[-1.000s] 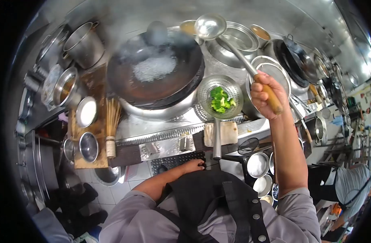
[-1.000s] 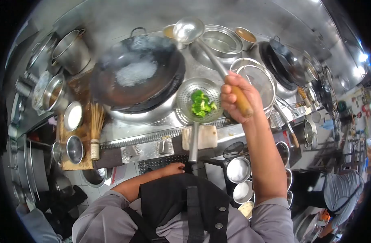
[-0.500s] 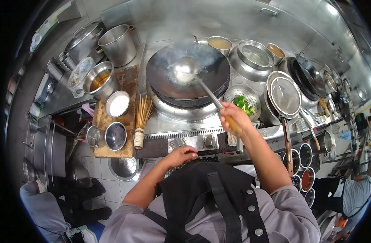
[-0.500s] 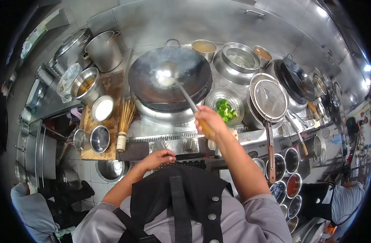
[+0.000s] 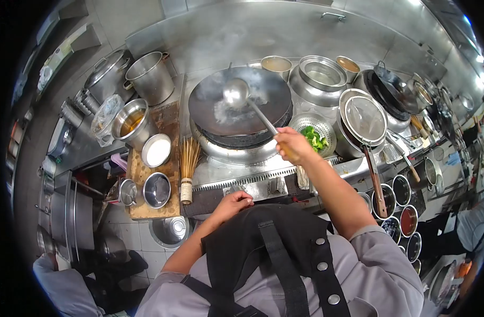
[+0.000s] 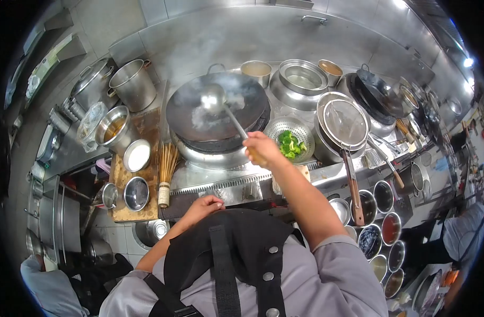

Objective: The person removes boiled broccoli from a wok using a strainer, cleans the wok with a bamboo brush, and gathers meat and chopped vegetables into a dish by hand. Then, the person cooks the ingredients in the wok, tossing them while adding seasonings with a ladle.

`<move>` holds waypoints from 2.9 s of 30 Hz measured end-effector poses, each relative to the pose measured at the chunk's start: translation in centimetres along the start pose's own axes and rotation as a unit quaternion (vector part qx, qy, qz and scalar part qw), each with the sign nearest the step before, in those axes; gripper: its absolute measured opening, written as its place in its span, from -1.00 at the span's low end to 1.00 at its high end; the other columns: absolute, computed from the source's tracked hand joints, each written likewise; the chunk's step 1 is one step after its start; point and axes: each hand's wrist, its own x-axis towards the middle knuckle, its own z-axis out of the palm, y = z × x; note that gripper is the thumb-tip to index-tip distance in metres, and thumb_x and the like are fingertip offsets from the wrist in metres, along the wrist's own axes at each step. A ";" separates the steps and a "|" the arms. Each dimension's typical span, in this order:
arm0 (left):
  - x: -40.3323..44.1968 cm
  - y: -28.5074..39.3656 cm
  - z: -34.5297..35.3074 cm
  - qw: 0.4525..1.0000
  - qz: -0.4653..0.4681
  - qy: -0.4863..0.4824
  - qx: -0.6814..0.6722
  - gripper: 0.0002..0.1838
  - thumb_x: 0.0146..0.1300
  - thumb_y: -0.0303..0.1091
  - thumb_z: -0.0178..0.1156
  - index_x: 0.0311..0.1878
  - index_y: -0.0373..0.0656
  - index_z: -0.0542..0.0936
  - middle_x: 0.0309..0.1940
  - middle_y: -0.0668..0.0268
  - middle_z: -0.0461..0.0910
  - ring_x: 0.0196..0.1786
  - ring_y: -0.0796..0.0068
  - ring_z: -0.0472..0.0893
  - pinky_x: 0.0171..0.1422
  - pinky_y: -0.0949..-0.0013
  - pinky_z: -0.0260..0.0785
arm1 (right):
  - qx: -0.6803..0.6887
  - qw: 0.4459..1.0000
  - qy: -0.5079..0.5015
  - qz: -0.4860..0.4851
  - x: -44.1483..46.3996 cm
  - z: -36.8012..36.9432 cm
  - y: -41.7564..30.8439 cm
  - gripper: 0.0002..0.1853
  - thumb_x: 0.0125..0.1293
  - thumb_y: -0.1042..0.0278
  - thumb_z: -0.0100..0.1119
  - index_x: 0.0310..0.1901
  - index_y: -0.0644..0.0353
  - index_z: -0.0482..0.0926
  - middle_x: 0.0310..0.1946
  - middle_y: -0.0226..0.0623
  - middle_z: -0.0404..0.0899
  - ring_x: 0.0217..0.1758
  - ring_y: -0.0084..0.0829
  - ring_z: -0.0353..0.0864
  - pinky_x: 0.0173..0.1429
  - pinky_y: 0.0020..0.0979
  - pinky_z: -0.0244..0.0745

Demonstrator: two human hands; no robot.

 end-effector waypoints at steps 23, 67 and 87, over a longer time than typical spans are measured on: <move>3.4 1.9 1.4 0.998 0.021 -0.049 0.011 -0.80 0.51 -0.39 0.18 0.10 -0.25 0.57 -0.04 0.27 0.67 0.01 0.49 0.67 0.12 0.44 0.54 | -0.048 0.999 -0.022 0.009 0.1 -2.0 0.9 -0.68 0.32 0.38 0.26 0.05 0.04 0.41 -0.43 -0.27 0.58 -0.53 -0.41 0.58 -0.57 -0.30 0.47; -3.1 18.9 10.4 0.881 -0.092 -0.227 -0.406 -0.37 0.31 -0.49 0.14 0.44 0.00 0.25 -0.36 0.23 0.46 -0.47 0.45 0.47 -0.51 0.38 0.30 | -0.061 0.963 0.151 -0.217 -23.5 -6.8 5.3 -0.27 0.26 0.53 0.20 0.49 0.19 0.23 -0.43 -0.44 0.50 -0.65 -0.62 0.43 -0.57 -0.52 0.41; 5.5 15.7 -4.2 0.793 0.279 0.419 0.343 -0.11 0.09 -0.69 0.14 0.57 -0.18 0.18 0.38 -0.07 0.42 0.42 0.06 0.45 0.52 0.19 0.24 | -0.263 0.945 0.075 -0.181 -13.1 -3.8 2.9 -0.33 0.30 0.51 0.15 0.47 0.09 0.32 -0.49 -0.50 0.44 -0.59 -0.63 0.39 -0.48 -0.50 0.39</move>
